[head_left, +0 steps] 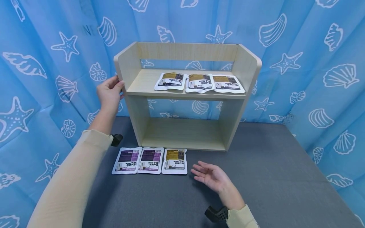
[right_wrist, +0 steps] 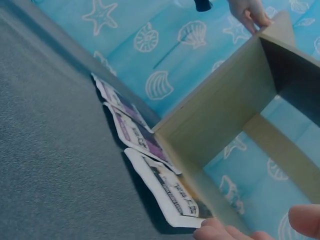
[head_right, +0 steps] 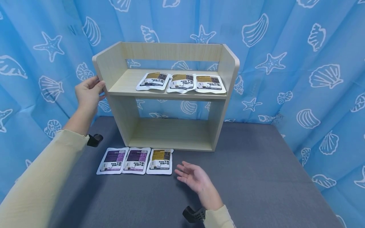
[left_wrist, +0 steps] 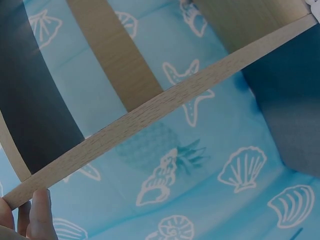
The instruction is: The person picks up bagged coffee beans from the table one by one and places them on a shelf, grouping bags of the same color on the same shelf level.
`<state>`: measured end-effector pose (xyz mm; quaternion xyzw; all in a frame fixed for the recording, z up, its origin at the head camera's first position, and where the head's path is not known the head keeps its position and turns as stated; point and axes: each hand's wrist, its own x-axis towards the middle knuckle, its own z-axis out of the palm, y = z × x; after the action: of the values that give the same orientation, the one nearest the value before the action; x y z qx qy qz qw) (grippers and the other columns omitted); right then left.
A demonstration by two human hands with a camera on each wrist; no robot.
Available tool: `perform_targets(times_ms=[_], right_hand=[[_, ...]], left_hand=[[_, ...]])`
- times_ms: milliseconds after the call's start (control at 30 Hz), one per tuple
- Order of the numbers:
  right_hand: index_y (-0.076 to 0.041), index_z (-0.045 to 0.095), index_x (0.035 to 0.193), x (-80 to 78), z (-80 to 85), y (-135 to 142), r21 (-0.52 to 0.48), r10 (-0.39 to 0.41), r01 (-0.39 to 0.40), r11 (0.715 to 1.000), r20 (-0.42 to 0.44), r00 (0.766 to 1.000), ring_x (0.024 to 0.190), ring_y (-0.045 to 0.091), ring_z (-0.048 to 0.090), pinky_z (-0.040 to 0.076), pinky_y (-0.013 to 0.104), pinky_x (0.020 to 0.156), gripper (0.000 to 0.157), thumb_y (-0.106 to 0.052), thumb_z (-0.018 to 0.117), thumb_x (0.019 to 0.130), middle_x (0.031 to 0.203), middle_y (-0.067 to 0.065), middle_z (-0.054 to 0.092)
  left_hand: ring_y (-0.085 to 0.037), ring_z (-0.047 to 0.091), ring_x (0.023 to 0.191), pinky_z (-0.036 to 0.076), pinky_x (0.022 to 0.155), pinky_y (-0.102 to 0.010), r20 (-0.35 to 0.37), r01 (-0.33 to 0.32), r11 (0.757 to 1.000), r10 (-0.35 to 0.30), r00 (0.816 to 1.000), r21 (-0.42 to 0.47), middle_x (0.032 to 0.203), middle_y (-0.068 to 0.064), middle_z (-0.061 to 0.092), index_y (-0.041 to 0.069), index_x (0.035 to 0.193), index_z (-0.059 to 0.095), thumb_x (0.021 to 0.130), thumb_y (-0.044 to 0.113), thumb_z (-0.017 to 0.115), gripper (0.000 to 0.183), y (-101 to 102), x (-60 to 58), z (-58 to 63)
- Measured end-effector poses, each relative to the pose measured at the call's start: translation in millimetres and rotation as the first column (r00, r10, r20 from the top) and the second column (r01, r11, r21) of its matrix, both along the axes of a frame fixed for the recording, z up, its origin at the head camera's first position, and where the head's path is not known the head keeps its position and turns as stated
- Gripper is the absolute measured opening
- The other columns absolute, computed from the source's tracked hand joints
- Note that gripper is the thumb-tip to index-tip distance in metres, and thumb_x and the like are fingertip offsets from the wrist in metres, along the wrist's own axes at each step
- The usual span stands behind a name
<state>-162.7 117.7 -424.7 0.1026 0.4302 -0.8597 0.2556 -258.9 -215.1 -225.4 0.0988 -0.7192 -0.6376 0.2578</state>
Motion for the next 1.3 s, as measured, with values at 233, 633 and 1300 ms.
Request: perform_targets(times_ms=[233, 633, 1300], right_hand=[[0.011, -0.003, 0.149, 0.4, -10.2, -0.3, -0.032, 0.069, -0.069, 0.997, 0.003, 0.998, 0.141, 0.048, 0.012, 0.012, 0.055, 0.115, 0.056, -0.005, 0.026, 0.105, 0.152, 0.038, 0.005], [0.018, -0.005, 0.145, -2.3, -20.8, -7.6, -0.018, 0.113, -0.113, 0.993, 0.028, 0.993, 0.141, 0.05, 0.009, 0.013, 0.054, 0.115, 0.054, -0.003, 0.022, 0.104, 0.151, 0.041, 0.002], [0.019, 0.03, 0.136, -14.6, -20.4, -40.6, 0.033, 0.021, -0.027, 0.999, 0.147, 0.989, 0.081, 0.02, 0.065, 0.056, 0.031, 0.078, 0.038, 0.003, 0.037, 0.102, 0.097, 0.022, 0.058]], left_hand=[[-0.018, 0.059, 0.119, 0.05, 0.095, -0.035, -0.005, -0.002, 1.0, 0.002, 1.0, 0.008, 0.134, -0.007, 0.058, 0.016, 0.135, 0.059, 0.096, 0.026, 0.061, 0.04, -0.4, -0.2, -0.1], [-0.017, 0.059, 0.118, 0.051, 0.094, -0.035, -0.003, -0.007, 1.0, 0.007, 1.0, -0.002, 0.134, -0.006, 0.059, 0.017, 0.135, 0.059, 0.096, 0.028, 0.061, 0.04, -1.2, -1.1, -1.0], [-0.016, 0.06, 0.117, 0.052, 0.093, -0.034, -0.007, -0.007, 1.0, 0.007, 1.0, -0.005, 0.134, -0.006, 0.059, 0.016, 0.135, 0.059, 0.097, 0.027, 0.06, 0.04, -0.5, -1.2, -0.3]])
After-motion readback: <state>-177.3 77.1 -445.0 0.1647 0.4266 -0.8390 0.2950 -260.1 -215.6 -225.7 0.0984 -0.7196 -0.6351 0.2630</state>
